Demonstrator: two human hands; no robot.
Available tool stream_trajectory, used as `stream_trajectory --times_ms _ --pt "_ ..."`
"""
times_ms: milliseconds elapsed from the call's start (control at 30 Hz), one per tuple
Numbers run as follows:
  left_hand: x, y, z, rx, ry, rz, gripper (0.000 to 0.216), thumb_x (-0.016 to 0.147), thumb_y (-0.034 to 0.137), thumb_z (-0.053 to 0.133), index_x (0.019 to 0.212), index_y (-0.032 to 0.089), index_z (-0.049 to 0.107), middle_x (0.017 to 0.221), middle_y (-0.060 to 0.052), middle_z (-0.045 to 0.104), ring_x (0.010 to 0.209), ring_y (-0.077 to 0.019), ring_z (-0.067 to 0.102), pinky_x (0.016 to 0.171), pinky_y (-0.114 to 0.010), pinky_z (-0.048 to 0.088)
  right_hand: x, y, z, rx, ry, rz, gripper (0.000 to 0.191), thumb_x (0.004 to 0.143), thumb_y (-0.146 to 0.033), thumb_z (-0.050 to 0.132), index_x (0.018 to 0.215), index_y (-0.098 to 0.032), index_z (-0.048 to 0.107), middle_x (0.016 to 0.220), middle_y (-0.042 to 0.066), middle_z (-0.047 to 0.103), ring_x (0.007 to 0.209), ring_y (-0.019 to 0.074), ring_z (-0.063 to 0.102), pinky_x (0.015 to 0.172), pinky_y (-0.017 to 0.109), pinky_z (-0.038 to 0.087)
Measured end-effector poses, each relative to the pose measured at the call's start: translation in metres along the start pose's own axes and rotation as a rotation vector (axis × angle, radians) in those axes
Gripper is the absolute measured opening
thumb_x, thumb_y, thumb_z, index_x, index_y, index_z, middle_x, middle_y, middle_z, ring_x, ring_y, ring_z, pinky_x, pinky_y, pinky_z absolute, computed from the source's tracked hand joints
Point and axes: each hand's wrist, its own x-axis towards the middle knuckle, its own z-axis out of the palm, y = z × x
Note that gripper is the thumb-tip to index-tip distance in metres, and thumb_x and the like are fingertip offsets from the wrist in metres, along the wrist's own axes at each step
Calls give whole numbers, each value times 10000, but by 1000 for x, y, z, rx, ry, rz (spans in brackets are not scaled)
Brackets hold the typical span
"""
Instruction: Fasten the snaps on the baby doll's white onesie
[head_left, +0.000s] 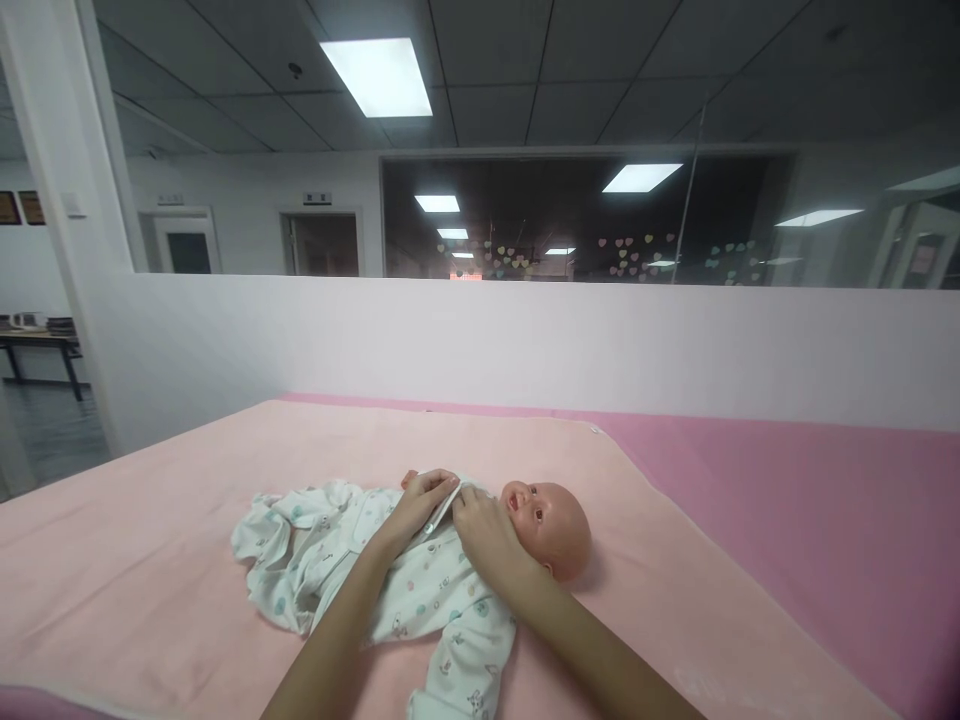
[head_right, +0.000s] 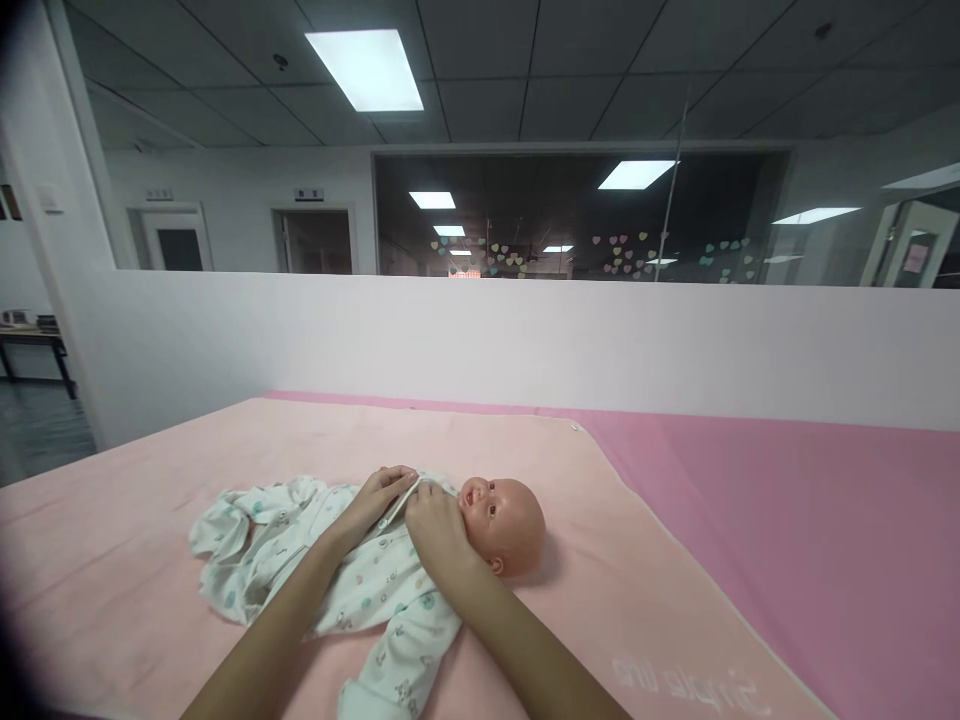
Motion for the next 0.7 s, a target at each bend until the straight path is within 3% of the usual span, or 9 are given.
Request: stream_trajectory --times_ms 267,367,533,633,700 --pt "1 -3 -1 -56 -5 -45 392 658 490 623 784 120 589 680 -8 570 626 -98 497 585 -196 366 15 -3 -2 -56 -178 105 197 682 43 488 707 -128 584 717 95 608 738 219 562 613 301 396" --pt "1 -2 0 -60 -6 -33 390 652 487 630 776 119 591 695 -11 576 648 -103 505 599 -197 374 15 -3 -8 -58 -216 123 173 676 28 519 665 -133 580 672 87 611 737 215 573 702 339 385" --pt "-1 1 -1 -16 8 -24 382 680 482 605 787 116 597 647 8 542 611 -87 468 579 -192 352 6 -1 -27 -50 -126 120 159 664 -2 545 701 -150 588 712 69 627 792 203 555 937 427 239" --pt "-2 1 0 11 23 -27 381 687 489 592 795 124 599 615 24 524 592 -83 453 568 -190 341 -14 1 -40 11 -26 155 157 646 -12 537 695 -155 580 704 70 610 793 214 532 938 430 234" --pt "-2 1 0 16 26 -23 384 681 489 593 796 122 600 634 19 538 608 -88 464 577 -192 348 -36 3 -47 85 115 236 169 673 -22 500 691 -171 579 704 65 608 785 209 524 894 407 277"
